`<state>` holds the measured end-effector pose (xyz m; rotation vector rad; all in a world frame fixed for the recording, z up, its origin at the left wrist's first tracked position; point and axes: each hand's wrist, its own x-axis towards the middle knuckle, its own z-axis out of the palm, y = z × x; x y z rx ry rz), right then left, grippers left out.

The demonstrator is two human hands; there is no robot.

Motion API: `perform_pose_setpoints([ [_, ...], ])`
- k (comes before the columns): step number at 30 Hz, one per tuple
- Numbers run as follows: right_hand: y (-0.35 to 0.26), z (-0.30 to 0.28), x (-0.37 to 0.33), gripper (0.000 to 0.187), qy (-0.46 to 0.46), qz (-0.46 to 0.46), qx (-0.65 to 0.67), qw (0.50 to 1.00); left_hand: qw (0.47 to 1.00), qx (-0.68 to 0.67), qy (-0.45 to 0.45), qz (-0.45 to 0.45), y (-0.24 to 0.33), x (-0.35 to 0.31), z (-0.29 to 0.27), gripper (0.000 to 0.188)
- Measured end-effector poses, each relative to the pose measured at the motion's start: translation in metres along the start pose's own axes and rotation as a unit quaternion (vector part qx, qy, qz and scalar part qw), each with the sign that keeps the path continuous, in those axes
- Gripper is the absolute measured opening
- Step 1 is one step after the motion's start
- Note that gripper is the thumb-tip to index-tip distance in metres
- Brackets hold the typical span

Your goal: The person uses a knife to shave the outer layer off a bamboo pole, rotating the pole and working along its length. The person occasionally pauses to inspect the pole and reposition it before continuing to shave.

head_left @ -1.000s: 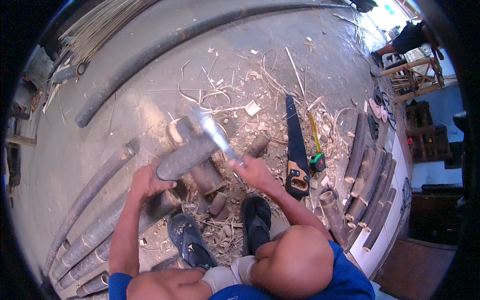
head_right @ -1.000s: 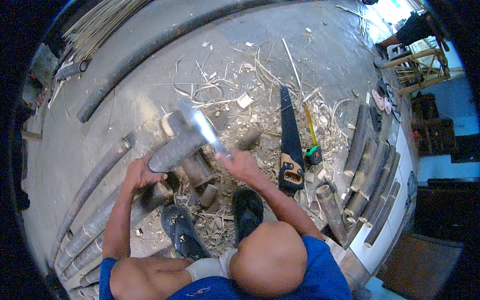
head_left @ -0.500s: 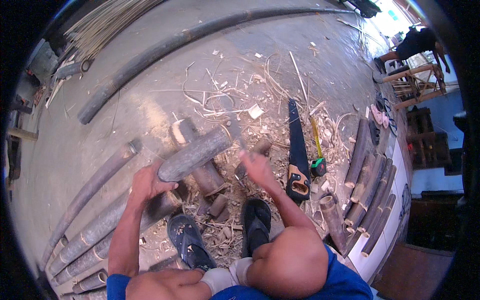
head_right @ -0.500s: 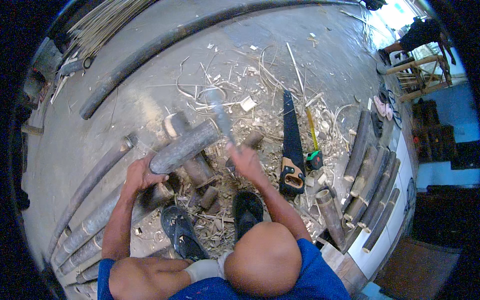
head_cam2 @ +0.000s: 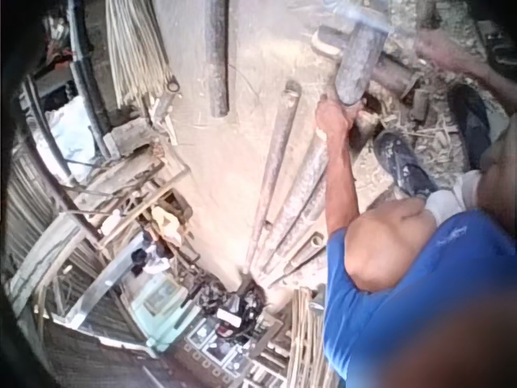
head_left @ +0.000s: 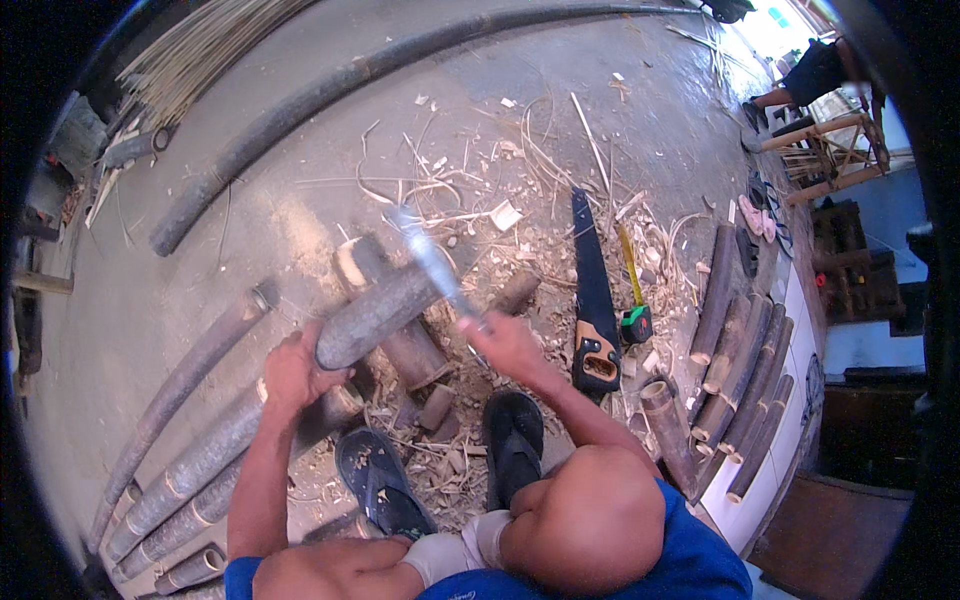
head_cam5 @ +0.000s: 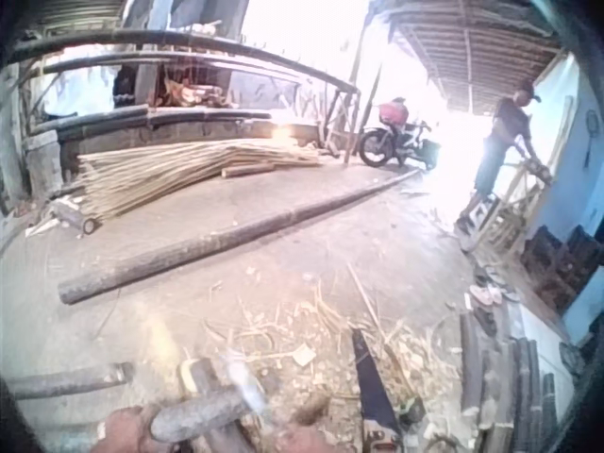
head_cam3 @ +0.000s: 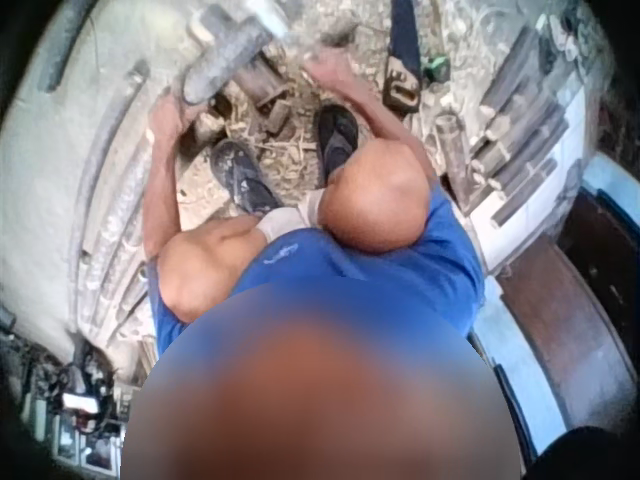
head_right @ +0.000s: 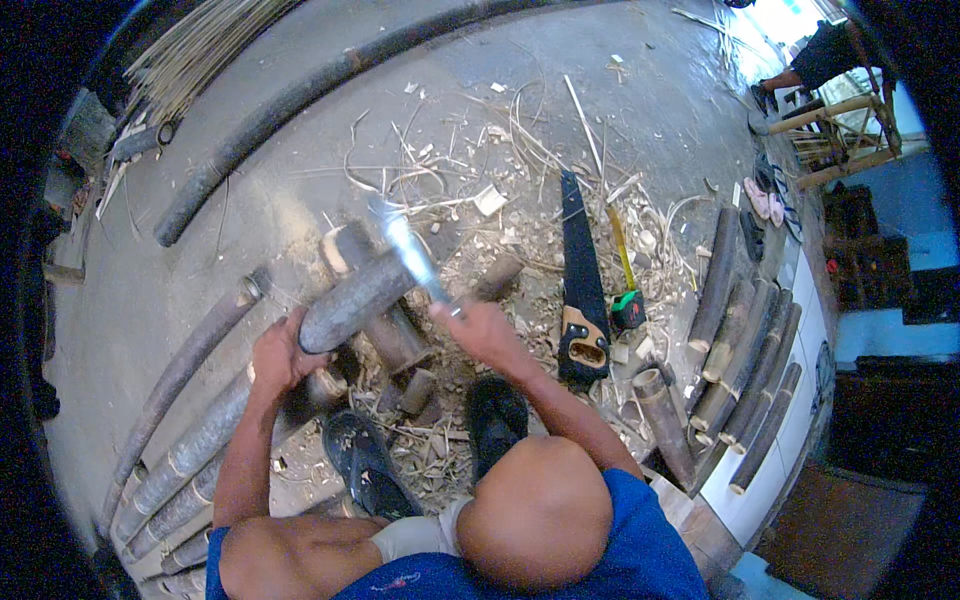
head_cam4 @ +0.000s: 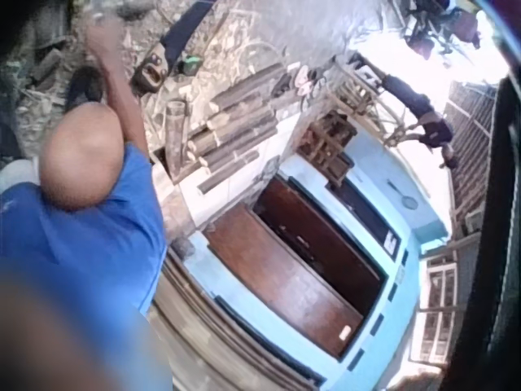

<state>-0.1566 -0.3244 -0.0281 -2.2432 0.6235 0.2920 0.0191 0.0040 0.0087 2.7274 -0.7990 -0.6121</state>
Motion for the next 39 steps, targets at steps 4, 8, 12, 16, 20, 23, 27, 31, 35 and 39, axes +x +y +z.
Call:
perform_pose_setpoints([
  [4,-0.016,-0.01,-0.004,0.078,-0.035,0.018,-0.012,0.999,0.998,-0.052,-0.032,0.021,-0.011,0.01,-0.004,0.095],
  [8,-0.02,-0.021,-0.003,0.076,0.159,0.1,0.085,0.978,0.996,-0.071,-0.047,0.041,-0.015,0.015,-0.009,0.093],
  [12,-0.015,-0.016,-0.004,0.076,-0.109,-0.071,-0.115,0.985,0.992,-0.113,-0.032,0.037,-0.012,0.011,-0.006,0.095],
  [16,-0.009,-0.008,-0.002,0.076,0.116,0.088,0.105,0.984,0.992,0.022,0.105,0.067,-0.004,-0.008,0.009,0.096],
  [20,-0.006,-0.004,0.001,0.078,0.021,0.029,0.033,0.999,0.996,0.034,0.073,0.039,-0.004,-0.007,0.013,0.097],
  [23,-0.007,-0.004,0.002,0.077,-0.088,-0.055,-0.083,0.991,0.999,-0.018,0.033,0.03,-0.007,-0.001,0.008,0.092],
  [27,-0.012,-0.006,0.002,0.078,0.146,0.112,0.233,0.955,0.999,-0.036,-0.008,0.02,-0.009,0.003,-0.001,0.089],
  [31,-0.009,-0.006,0.002,0.076,-0.063,-0.029,-0.02,0.997,0.993,-0.105,-0.036,0.044,-0.011,0.011,-0.006,0.09],
  [35,0.001,-0.001,0.003,0.074,0.1,0.03,0.049,0.993,0.999,-0.016,0.031,0.026,-0.004,0.002,0.002,0.092],
  [39,0.006,0.004,0.006,0.074,0.135,0.067,0.042,0.988,0.994,0.042,0.093,0.05,0.002,-0.006,0.007,0.093],
])
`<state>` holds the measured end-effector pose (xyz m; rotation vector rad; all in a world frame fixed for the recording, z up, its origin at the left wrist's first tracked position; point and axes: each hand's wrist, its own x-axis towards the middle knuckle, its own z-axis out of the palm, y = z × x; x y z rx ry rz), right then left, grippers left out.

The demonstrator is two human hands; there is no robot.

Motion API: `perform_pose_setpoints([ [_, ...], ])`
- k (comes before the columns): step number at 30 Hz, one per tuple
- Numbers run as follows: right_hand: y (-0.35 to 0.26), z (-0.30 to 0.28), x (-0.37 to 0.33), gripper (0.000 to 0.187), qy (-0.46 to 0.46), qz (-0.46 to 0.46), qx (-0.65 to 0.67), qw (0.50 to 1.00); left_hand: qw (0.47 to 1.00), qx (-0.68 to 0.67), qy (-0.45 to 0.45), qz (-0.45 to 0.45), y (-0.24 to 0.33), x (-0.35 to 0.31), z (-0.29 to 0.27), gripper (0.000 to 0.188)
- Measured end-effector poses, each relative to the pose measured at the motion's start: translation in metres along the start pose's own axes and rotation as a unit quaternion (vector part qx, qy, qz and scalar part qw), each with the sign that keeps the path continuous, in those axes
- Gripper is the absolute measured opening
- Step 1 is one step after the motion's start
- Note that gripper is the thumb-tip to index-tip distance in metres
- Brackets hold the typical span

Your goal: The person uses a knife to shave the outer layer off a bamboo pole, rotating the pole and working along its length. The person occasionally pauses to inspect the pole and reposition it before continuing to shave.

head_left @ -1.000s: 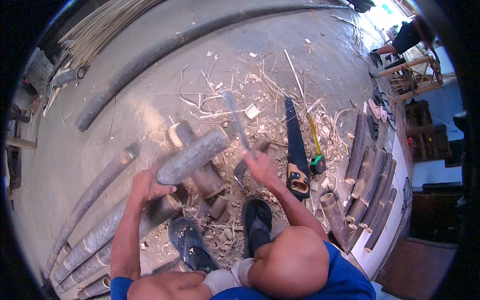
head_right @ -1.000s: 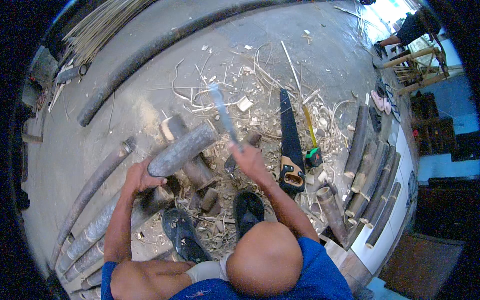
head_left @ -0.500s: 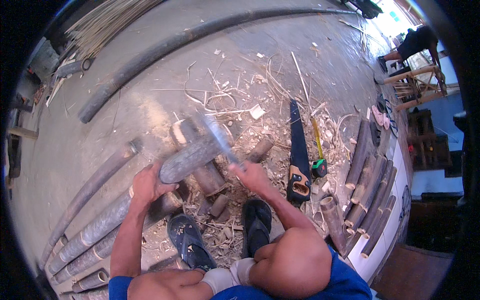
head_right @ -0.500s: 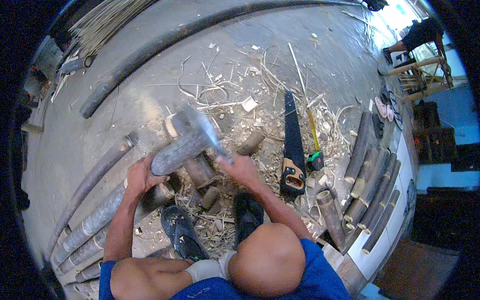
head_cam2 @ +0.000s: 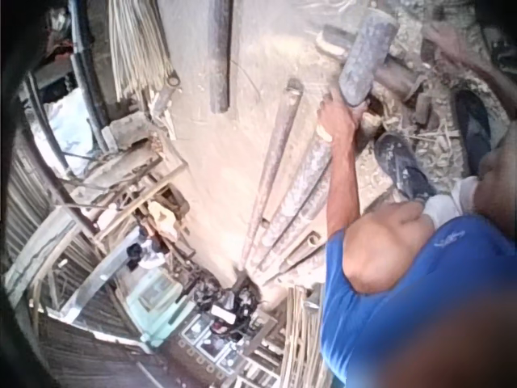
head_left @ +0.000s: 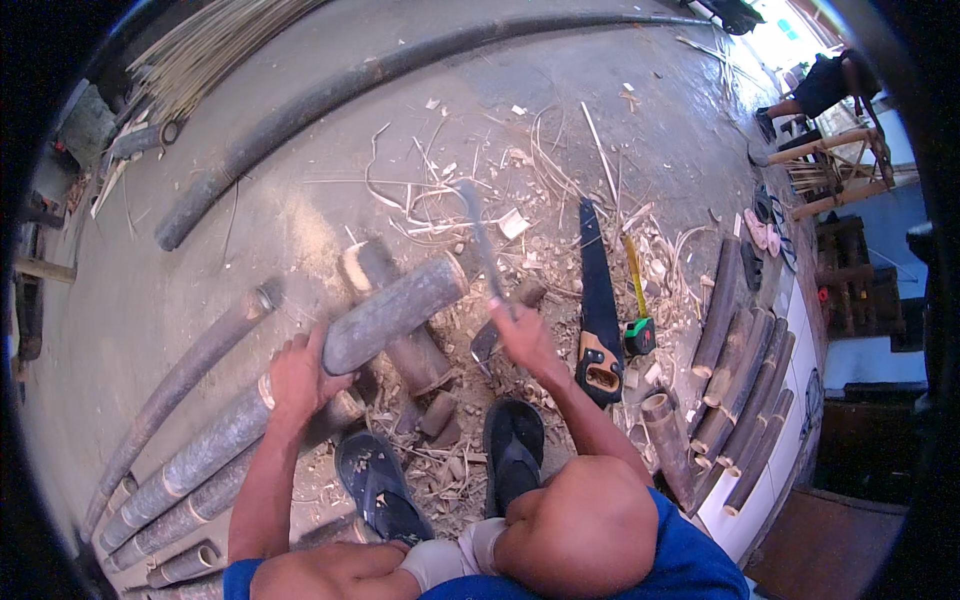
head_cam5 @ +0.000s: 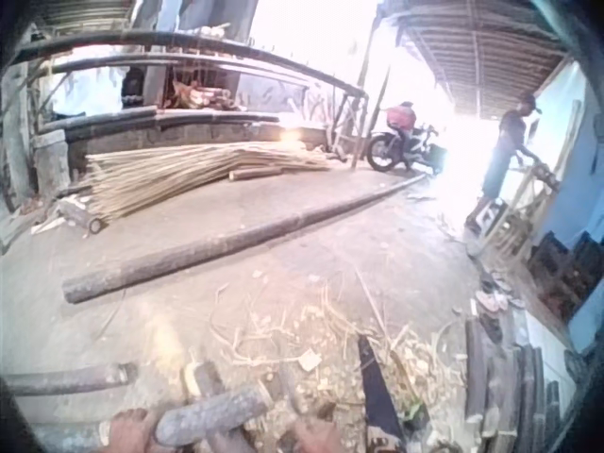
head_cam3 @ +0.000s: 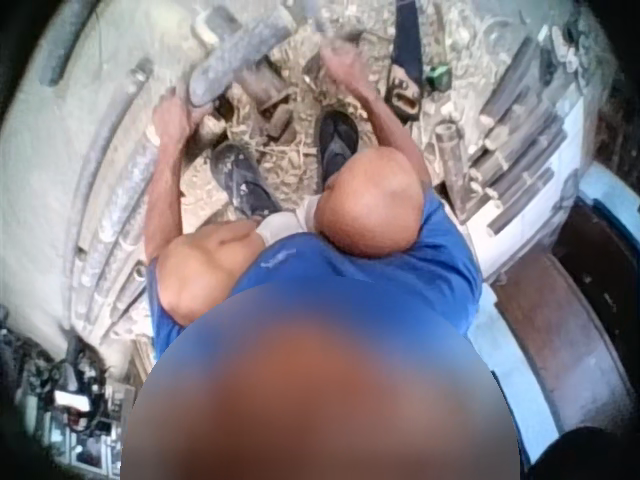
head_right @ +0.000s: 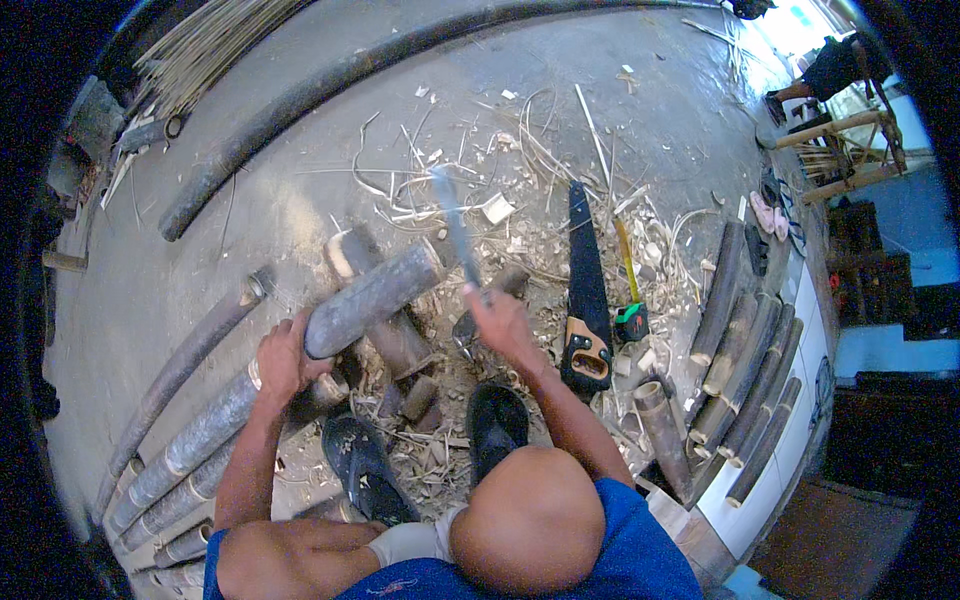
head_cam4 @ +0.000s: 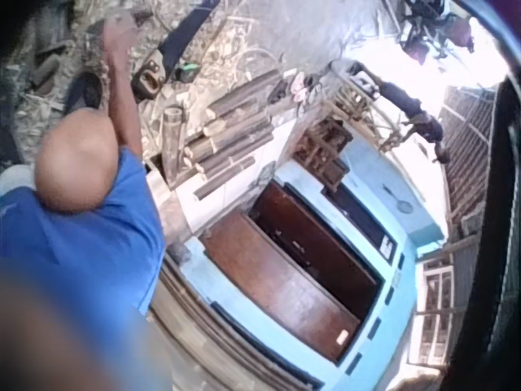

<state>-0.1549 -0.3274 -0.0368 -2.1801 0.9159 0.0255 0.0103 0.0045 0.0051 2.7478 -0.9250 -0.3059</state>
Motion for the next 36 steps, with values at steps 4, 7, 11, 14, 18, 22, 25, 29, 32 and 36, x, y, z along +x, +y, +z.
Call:
perform_pose_setpoints([
  [4,-0.004,0.001,-0.002,0.077,-0.224,-0.141,-0.141,0.954,0.995,-0.073,-0.058,-0.018,-0.009,0.004,-0.001,0.092],
  [7,-0.01,-0.006,0.002,0.078,-0.064,0.03,0.113,0.991,0.99,-0.115,-0.084,0.0,-0.017,0.009,0.0,0.091],
  [11,-0.013,-0.01,0.004,0.079,-0.144,-0.005,0.027,0.989,0.983,-0.137,-0.12,-0.011,-0.02,0.015,-0.001,0.09],
  [14,-0.009,-0.006,0.001,0.076,-0.158,-0.091,-0.052,0.982,0.99,-0.103,-0.095,-0.002,-0.014,0.011,-0.002,0.091],
  [18,0.0,-0.002,0.001,0.073,-0.083,0.08,0.073,0.991,0.999,-0.026,-0.025,-0.004,-0.001,-0.003,-0.003,0.093],
  [22,0.001,-0.002,0.002,0.077,-0.13,-0.05,-0.034,0.99,0.997,-0.045,-0.056,-0.013,-0.004,0.004,-0.005,0.092],
  [25,-0.004,-0.002,0.003,0.08,-0.175,-0.077,-0.071,0.979,0.989,-0.106,-0.102,-0.013,-0.01,0.01,-0.009,0.089],
  [29,-0.009,-0.006,0.006,0.082,-0.002,0.074,0.152,0.986,0.983,-0.13,-0.129,-0.002,-0.013,0.019,-0.014,0.088],
  [32,-0.009,-0.008,0.002,0.079,-0.205,-0.044,-0.052,0.976,0.986,-0.108,-0.125,-0.006,-0.01,0.018,-0.013,0.091],
  [36,-0.006,-0.006,-0.005,0.082,-0.074,-0.031,0.057,0.995,0.999,-0.022,-0.027,-0.009,-0.001,0.002,-0.004,0.093],
])
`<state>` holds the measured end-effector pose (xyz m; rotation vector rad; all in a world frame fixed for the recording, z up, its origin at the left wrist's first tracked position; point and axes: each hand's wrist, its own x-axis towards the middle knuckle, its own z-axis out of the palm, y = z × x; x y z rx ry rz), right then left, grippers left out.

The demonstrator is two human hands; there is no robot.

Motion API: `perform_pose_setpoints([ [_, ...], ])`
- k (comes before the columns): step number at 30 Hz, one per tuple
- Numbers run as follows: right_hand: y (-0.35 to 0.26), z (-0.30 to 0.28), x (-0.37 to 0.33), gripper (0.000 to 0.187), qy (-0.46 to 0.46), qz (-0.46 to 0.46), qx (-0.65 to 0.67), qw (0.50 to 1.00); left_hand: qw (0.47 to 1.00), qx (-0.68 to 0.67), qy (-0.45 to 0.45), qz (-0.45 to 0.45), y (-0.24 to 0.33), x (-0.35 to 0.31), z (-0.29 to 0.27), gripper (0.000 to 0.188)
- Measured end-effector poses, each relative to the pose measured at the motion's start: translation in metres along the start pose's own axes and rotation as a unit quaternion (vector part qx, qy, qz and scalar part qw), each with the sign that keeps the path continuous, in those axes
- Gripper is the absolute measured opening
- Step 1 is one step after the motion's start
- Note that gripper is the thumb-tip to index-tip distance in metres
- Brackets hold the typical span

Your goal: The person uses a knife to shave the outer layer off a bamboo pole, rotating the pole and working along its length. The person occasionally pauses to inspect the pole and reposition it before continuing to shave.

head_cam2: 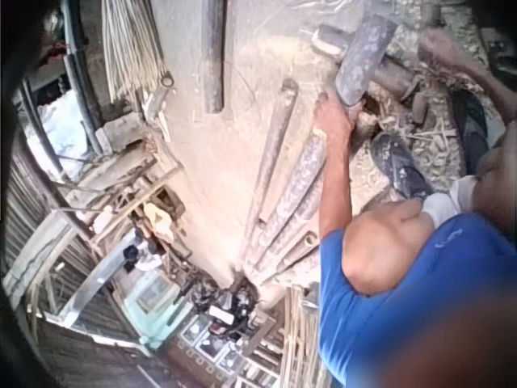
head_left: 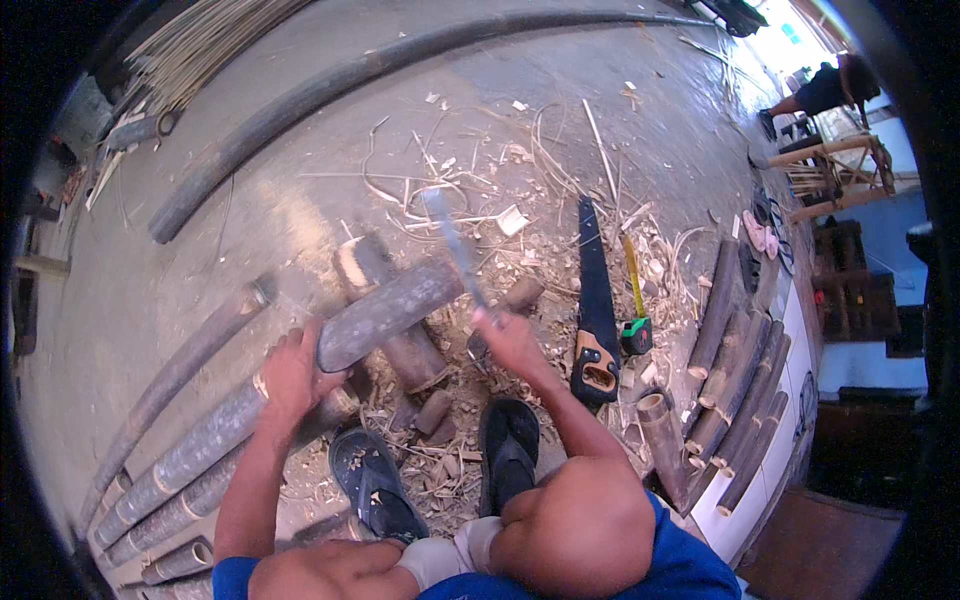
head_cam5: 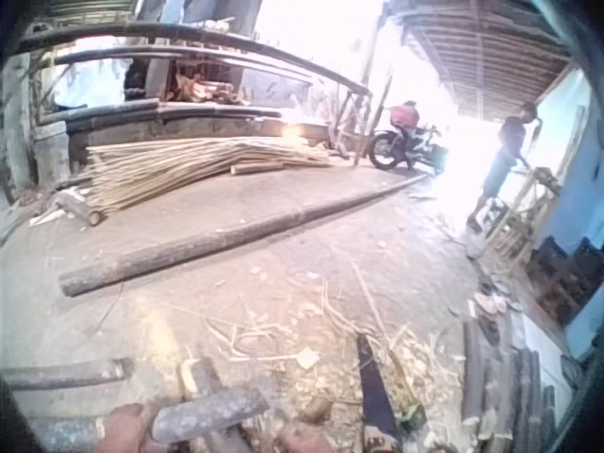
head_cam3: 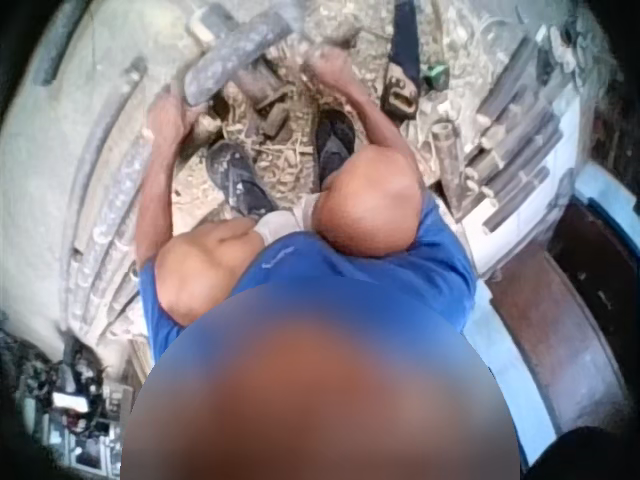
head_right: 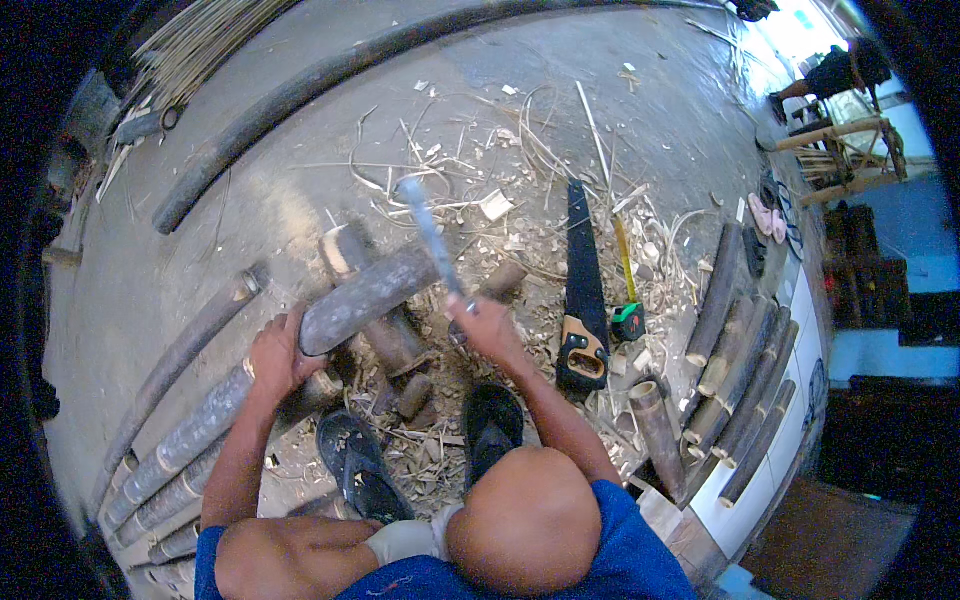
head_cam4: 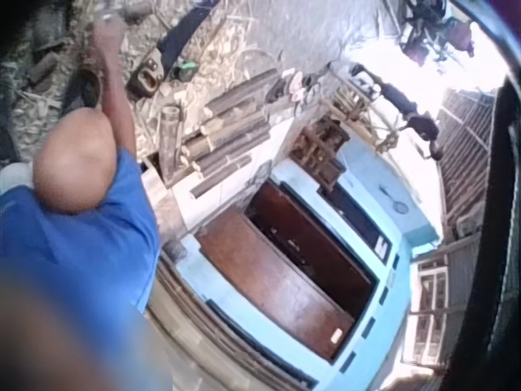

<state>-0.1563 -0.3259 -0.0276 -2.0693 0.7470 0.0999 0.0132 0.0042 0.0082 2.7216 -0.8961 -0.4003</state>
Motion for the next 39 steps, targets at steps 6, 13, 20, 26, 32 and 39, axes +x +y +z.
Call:
perform_pose_setpoints([
  [6,-0.002,0.004,0.0,0.075,-0.039,-0.006,-0.094,0.995,0.998,-0.043,-0.035,0.001,-0.004,0.004,0.0,0.085],
  [13,-0.008,-0.005,0.005,0.078,0.087,0.101,0.117,0.984,0.992,-0.068,-0.099,-0.023,-0.007,0.016,-0.01,0.087],
  [20,-0.005,0.001,0.0,0.074,-0.022,0.042,-0.003,0.999,0.998,-0.048,-0.045,-0.011,-0.003,0.008,-0.005,0.091],
  [26,0.001,0.004,0.0,0.074,-0.06,-0.008,-0.067,0.996,0.999,-0.011,-0.047,-0.025,0.002,0.001,-0.002,0.09],
  [32,0.002,-0.003,0.008,0.078,0.064,0.106,0.112,0.986,0.995,-0.07,-0.072,-0.018,-0.008,0.009,-0.005,0.088],
  [39,-0.007,-0.005,0.003,0.077,-0.059,0.002,-0.054,0.997,0.984,-0.127,-0.121,-0.032,-0.008,0.02,-0.015,0.091],
])
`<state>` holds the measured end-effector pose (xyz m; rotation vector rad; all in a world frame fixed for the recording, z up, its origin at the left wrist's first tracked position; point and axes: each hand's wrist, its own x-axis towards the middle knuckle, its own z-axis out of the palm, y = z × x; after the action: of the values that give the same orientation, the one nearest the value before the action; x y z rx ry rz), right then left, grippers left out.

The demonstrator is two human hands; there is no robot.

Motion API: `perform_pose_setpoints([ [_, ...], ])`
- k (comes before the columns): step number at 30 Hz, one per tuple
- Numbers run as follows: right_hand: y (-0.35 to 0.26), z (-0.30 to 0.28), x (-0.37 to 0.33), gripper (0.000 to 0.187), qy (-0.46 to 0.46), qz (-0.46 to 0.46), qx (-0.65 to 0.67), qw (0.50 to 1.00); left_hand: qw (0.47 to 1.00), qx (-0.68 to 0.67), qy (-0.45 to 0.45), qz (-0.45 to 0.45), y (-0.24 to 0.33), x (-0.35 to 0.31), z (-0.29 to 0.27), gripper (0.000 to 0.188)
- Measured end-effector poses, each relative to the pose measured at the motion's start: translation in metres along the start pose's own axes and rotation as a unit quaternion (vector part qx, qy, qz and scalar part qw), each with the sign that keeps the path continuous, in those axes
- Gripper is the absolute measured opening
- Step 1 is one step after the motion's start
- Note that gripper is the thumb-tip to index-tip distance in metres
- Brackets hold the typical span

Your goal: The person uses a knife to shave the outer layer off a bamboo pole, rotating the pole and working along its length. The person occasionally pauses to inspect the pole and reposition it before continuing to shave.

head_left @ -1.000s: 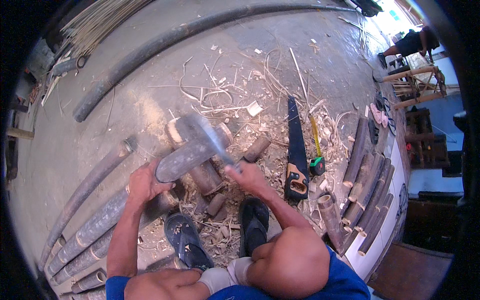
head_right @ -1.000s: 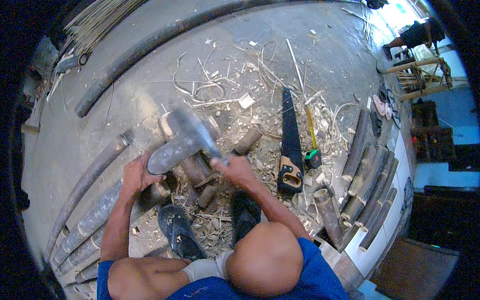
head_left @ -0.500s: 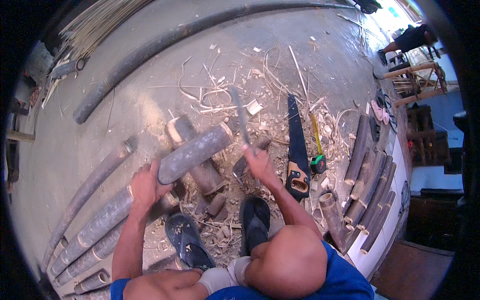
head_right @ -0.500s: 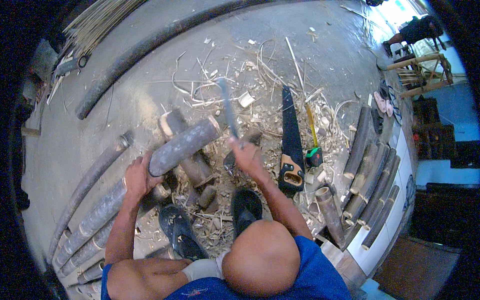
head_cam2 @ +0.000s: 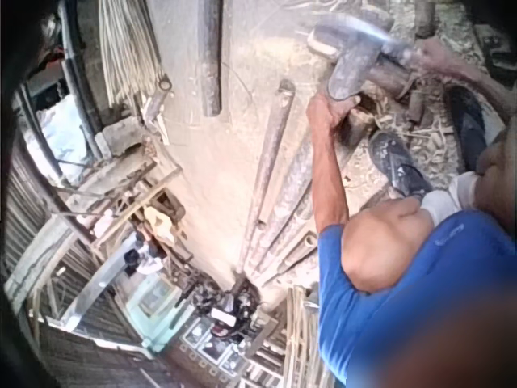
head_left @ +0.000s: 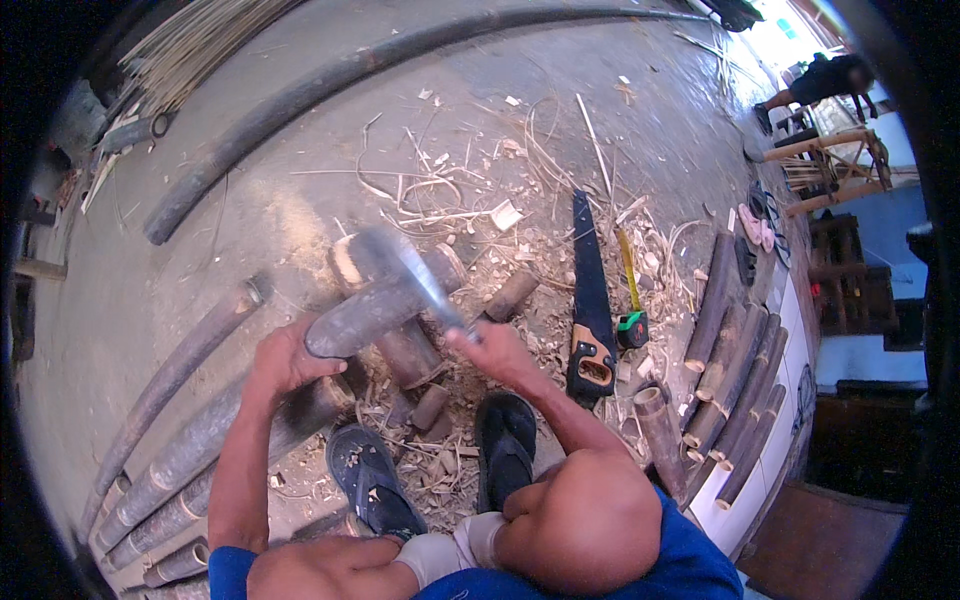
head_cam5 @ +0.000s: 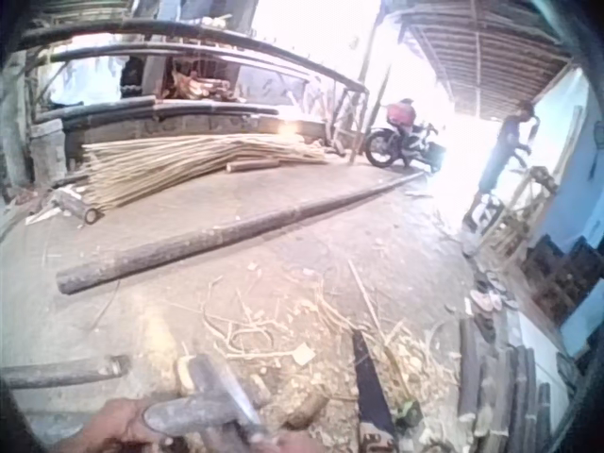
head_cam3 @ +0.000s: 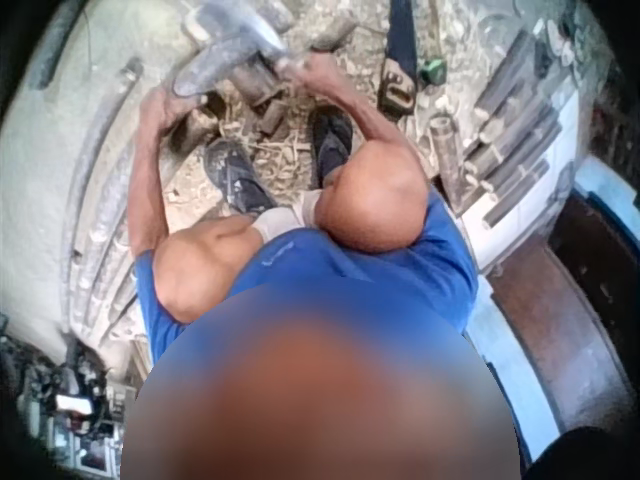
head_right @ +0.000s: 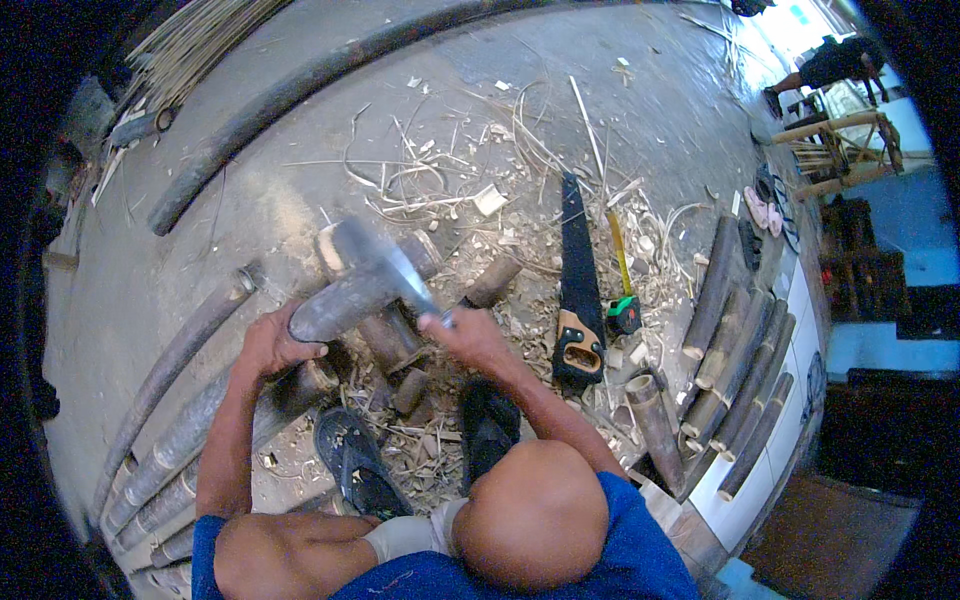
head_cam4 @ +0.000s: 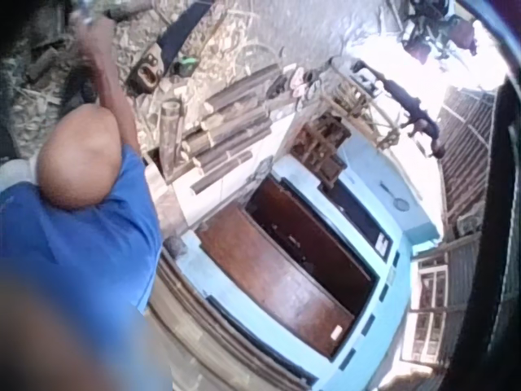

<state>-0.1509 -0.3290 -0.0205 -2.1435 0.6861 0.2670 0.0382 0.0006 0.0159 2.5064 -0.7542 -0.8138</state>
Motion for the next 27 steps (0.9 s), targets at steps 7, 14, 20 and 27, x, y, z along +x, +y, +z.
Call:
perform_pose_setpoints([
  [7,-0.01,-0.008,-0.007,0.077,-0.003,0.017,0.002,1.0,0.986,0.128,0.104,0.004,0.008,-0.015,0.018,0.083],
  [14,-0.009,0.012,-0.011,0.079,0.055,0.043,0.068,0.995,0.999,0.039,0.0,0.004,0.003,0.0,0.001,0.088],
  [20,-0.006,-0.003,-0.006,0.076,-0.021,0.011,-0.02,1.0,0.998,0.041,0.052,0.022,0.007,-0.005,0.006,0.091],
  [27,0.001,0.001,0.002,0.08,-0.01,-0.056,-0.048,0.997,0.98,0.156,0.122,0.013,0.006,-0.015,0.03,0.089],
])
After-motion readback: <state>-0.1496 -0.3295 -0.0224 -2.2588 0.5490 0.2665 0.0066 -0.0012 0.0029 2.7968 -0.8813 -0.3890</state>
